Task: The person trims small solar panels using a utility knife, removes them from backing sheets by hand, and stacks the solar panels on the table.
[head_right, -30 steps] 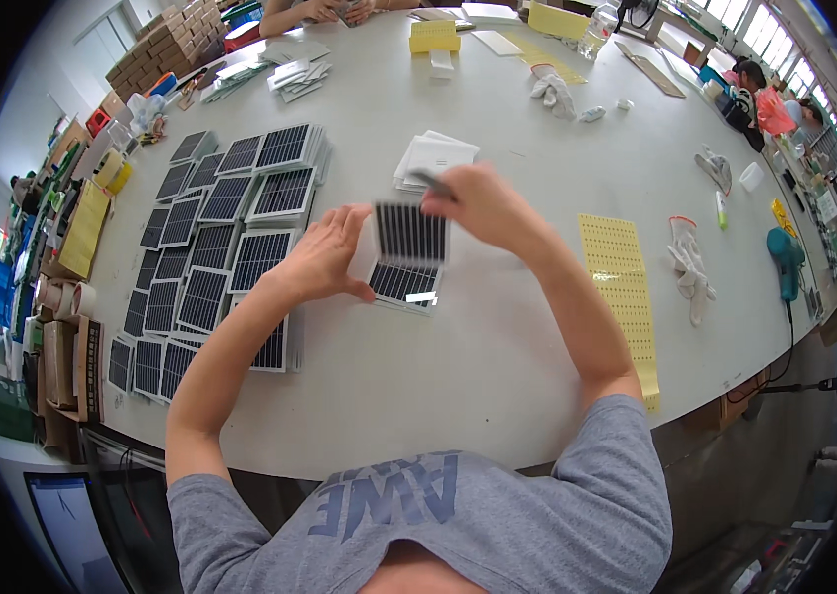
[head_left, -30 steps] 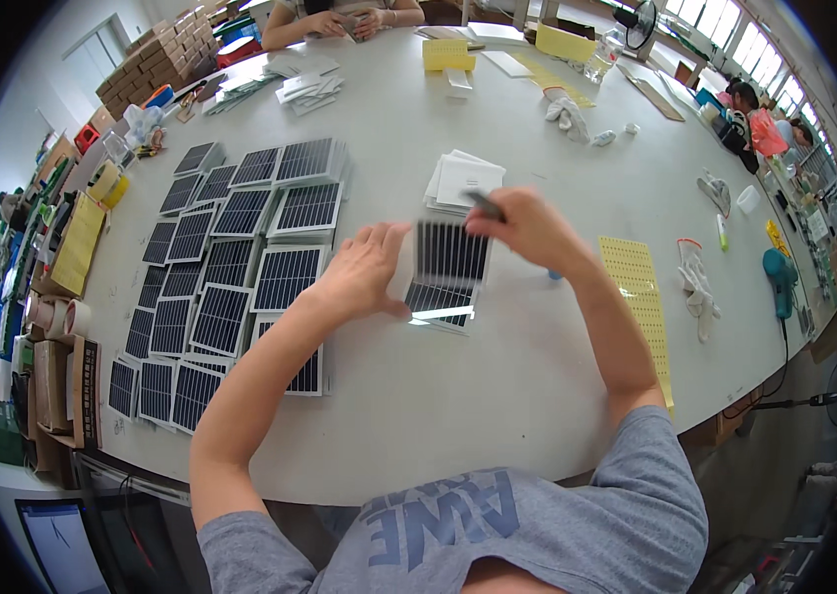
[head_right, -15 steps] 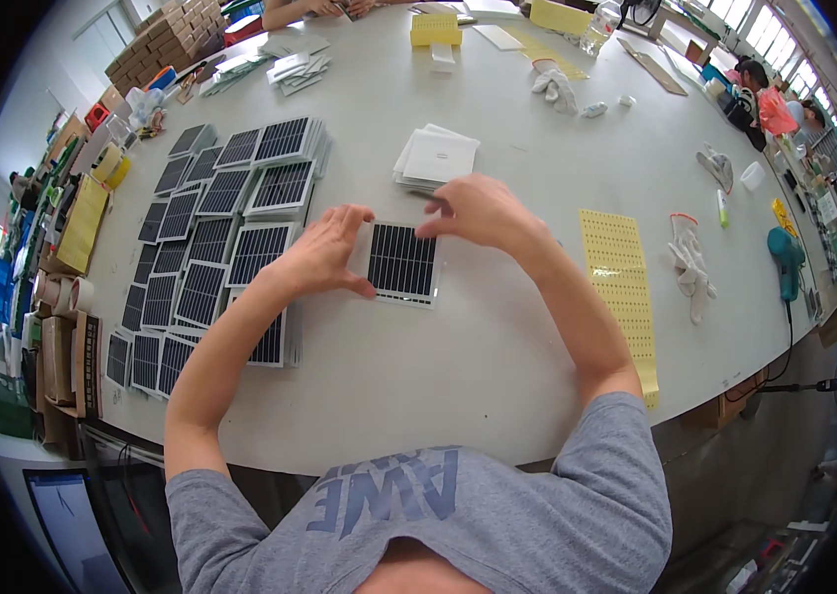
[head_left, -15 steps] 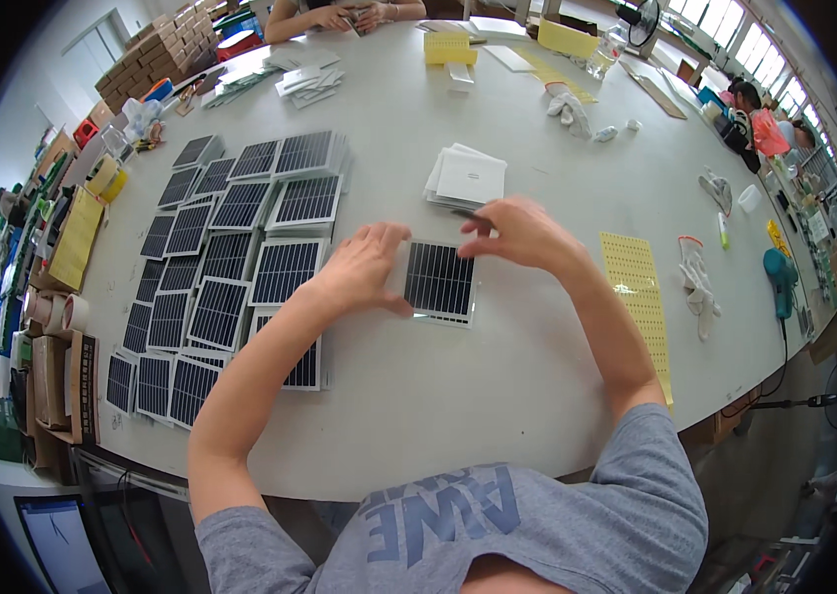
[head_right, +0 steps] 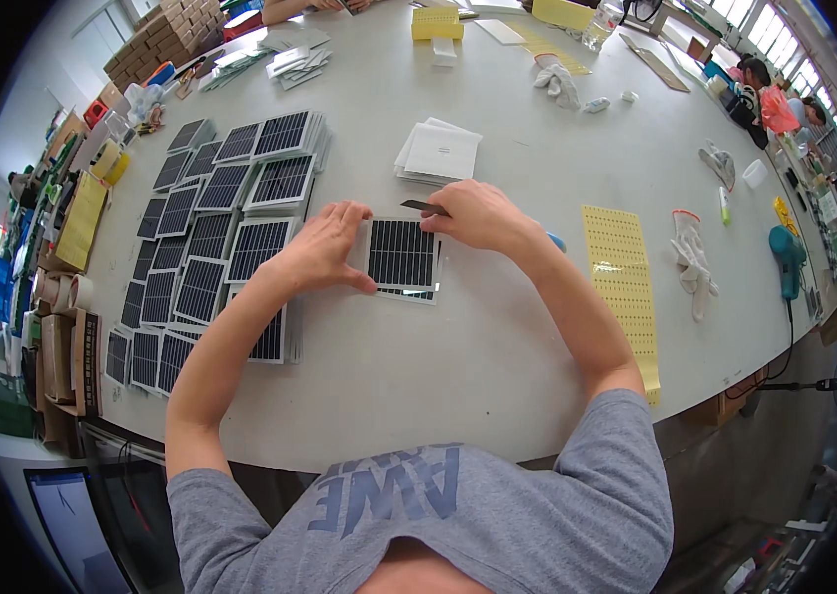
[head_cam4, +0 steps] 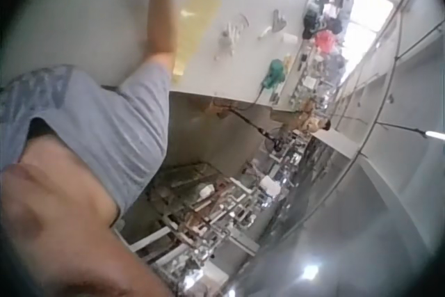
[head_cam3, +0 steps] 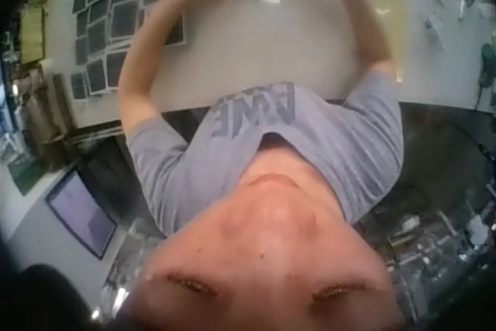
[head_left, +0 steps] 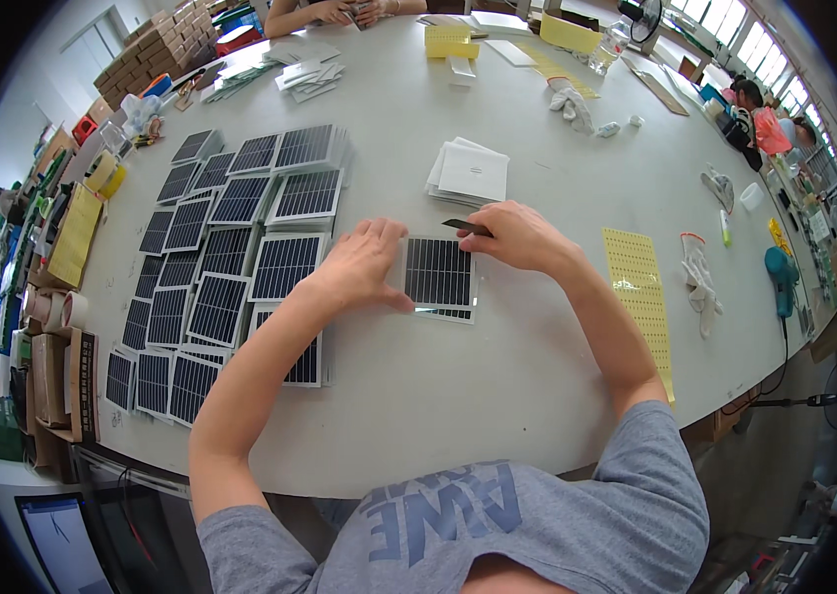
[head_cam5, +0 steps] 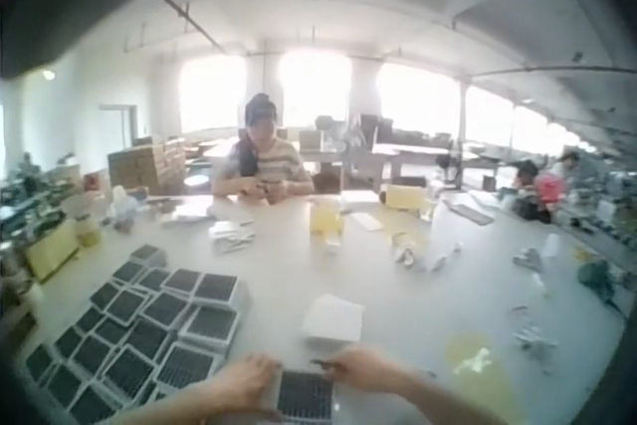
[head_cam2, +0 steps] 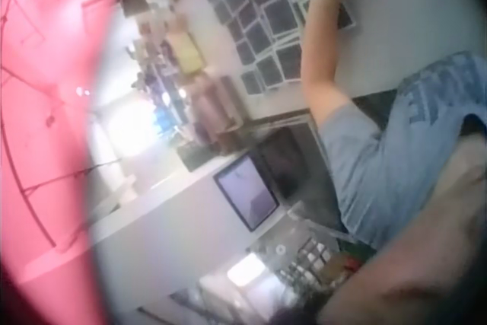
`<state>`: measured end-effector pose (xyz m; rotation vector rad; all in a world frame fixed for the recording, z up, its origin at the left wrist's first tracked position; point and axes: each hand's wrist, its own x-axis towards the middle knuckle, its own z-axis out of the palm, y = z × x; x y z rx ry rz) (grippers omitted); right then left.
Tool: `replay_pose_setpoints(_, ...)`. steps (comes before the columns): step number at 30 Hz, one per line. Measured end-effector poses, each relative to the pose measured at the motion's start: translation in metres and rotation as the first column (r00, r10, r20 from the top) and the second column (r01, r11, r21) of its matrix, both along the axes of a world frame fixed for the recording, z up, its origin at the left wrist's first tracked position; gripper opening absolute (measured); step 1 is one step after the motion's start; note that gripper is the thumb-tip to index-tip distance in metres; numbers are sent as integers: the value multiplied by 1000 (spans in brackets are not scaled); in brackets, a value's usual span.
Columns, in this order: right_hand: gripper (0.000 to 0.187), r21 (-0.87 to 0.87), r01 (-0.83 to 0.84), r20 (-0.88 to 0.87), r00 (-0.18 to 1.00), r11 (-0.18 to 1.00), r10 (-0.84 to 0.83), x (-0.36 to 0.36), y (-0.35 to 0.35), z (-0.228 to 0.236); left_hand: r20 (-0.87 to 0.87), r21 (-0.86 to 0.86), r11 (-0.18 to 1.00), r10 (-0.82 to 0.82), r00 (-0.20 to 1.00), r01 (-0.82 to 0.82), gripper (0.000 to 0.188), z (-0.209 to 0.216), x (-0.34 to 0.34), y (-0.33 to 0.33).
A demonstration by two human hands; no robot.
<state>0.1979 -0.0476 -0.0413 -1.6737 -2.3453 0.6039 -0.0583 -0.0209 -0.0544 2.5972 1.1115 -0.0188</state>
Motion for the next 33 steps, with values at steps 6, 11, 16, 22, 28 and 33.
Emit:
replay_pose_setpoints(6, 21, -132, 9, -231, 972, 991, -39, -4, -1, 20, 122, -71, 997, 9, 992, 0, 107, -7, -7, 2)
replay_pose_setpoints(11, 14, 152, 314, -524, 830, 937, -193, 15, 1, 39, 134, -152, 985, -63, 989, 83, 97, 2, -5, 7)
replay_pose_setpoints(16, 17, 741, 204, -193, 977, 640, -89, 24, 26, -14, 82, -99, 991, -82, 993, 90, 86, 3, 11, -4)
replay_pose_setpoints(22, 20, 604, 287, -401, 916, 743, -28, 27, 22, 14, 240, -229, 973, 81, 967, -25, 89, -12, 9, 3)
replay_pose_setpoints(28, 30, 106, 348, -845, 525, 932, -100, 34, 5, 46, 236, -213, 974, 122, 964, -72, 88, -5, 10, 14)
replay_pose_setpoints(33, 28, 104, 322, -784, 609, 941, -121, 39, 19, 25, 178, -151, 987, 79, 981, -52, 77, -9, 27, 14)
